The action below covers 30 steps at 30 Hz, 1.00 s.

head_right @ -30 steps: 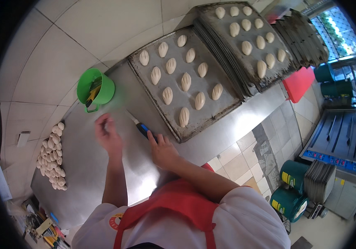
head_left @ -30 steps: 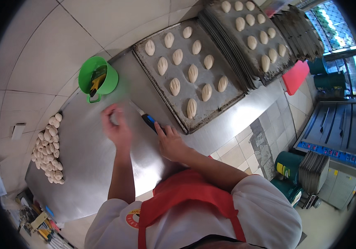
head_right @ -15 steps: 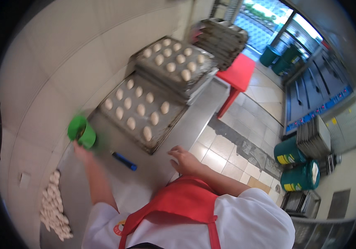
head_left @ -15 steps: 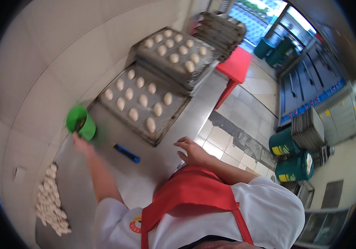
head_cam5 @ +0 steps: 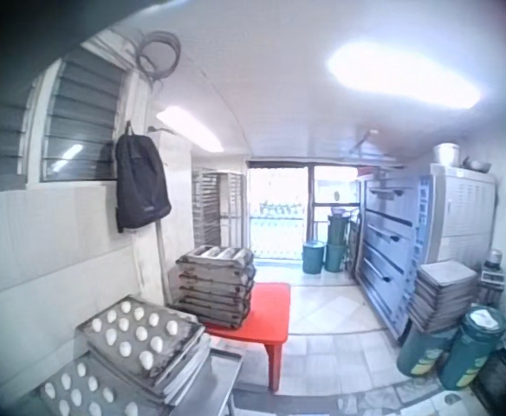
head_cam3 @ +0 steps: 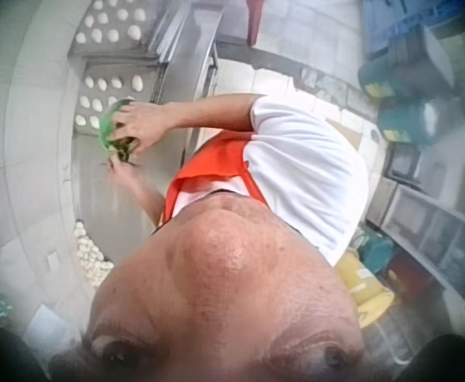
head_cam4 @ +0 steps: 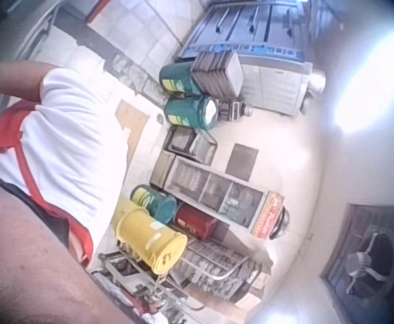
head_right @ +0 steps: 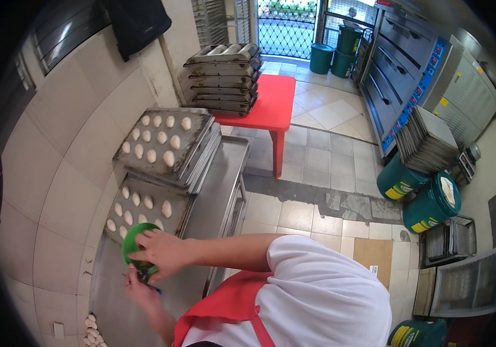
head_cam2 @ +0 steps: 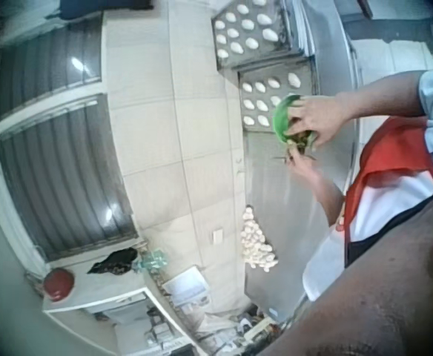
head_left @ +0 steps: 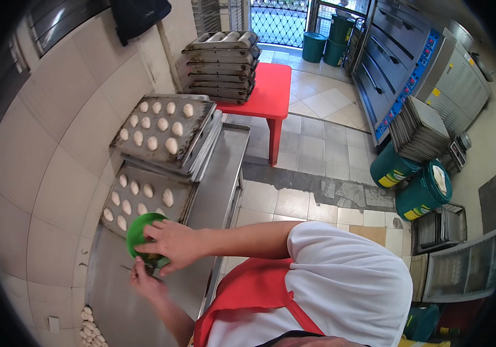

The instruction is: The person shapes dough balls by hand, places them onto metal baking trays, and uses a knife to score the surface of each piece. They then apply a liquid coating to the dough with a brush and place the trays into a commercial oven rack.

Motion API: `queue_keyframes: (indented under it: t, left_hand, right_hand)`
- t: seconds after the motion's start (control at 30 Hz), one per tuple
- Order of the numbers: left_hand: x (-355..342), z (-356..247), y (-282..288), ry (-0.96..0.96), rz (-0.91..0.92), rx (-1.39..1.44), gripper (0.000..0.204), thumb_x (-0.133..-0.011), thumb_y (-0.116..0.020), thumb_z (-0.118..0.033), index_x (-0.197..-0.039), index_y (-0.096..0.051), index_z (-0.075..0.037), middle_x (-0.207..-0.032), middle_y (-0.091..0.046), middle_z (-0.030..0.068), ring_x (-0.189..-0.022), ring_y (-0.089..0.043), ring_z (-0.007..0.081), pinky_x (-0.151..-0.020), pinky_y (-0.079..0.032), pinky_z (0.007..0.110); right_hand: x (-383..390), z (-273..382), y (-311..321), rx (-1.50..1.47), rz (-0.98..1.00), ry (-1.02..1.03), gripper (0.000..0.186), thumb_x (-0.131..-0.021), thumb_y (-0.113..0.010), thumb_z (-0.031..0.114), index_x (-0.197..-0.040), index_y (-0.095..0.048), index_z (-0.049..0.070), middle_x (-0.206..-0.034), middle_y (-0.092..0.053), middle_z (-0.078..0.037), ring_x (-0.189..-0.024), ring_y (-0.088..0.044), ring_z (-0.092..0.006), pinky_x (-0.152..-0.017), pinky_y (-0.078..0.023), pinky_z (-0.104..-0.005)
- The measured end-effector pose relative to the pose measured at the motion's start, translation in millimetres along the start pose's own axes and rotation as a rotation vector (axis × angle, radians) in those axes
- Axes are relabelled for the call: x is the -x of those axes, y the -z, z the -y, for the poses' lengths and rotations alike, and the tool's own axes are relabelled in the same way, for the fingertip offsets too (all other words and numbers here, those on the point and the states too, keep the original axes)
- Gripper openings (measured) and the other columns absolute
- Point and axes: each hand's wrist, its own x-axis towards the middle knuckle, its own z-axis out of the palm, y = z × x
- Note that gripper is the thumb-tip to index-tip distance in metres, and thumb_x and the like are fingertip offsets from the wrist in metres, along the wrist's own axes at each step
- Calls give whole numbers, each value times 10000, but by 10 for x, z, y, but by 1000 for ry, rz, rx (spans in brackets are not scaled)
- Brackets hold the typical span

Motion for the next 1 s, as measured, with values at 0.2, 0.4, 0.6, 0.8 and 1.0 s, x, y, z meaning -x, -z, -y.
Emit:
queue_keyframes:
  t: [0.2, 0.4, 0.6, 0.8, 1.0]
  left_hand:
    - [690, 791, -1479, 61, 101, -49, 209, -1017, -684, -173, -881, -714, -17, -803, -617, -6, -723, -550, 90, -644, -414, 281]
    - [764, 1351, -2745, -98, 276, -423, 435, -956, -774, -204, -677, -512, 1, -628, -405, 66, -609, -405, 124, -559, -301, 389]
    - [397, 1411, -3934, -238, 402, -478, 454, -918, -819, -271, -689, -562, 24, -613, -594, 173, -538, -491, 270, -568, -400, 422]
    - [23, 1784, -4612, -263, 444, -442, 424, -911, -823, -243, -683, -594, 32, -648, -578, 146, -586, -518, 269, -585, -416, 405]
    - [-95, 1816, -5057, -266, 253, -493, 457, -913, -827, -248, -659, -575, 37, -643, -545, 114, -581, -485, 202, -571, -394, 387]
  right_hand:
    - [1239, -960, 820, -210, 65, -176, 354, -898, -795, 376, -1094, -721, 90, -1152, -605, -161, -1042, -667, -360, -880, -553, -477]
    - [1947, -2223, 1500, 7, -3, -274, 306, -906, -802, 268, -1120, -741, 58, -1016, -693, -190, -859, -728, -386, -791, -609, -451]
    - [1893, -2608, 2817, -168, -533, -582, 201, -955, -769, 191, -926, -747, -7, -774, -730, -119, -682, -720, -198, -632, -571, -353]
    - [1670, -3179, 3465, -176, -455, -892, 277, -1036, -703, 221, -958, -730, -43, -678, -713, -76, -573, -669, -131, -552, -529, -300]
    - [1609, -4220, 3873, -164, -545, -637, 242, -1029, -730, 185, -1024, -757, -55, -772, -739, -77, -639, -682, -124, -579, -530, -274]
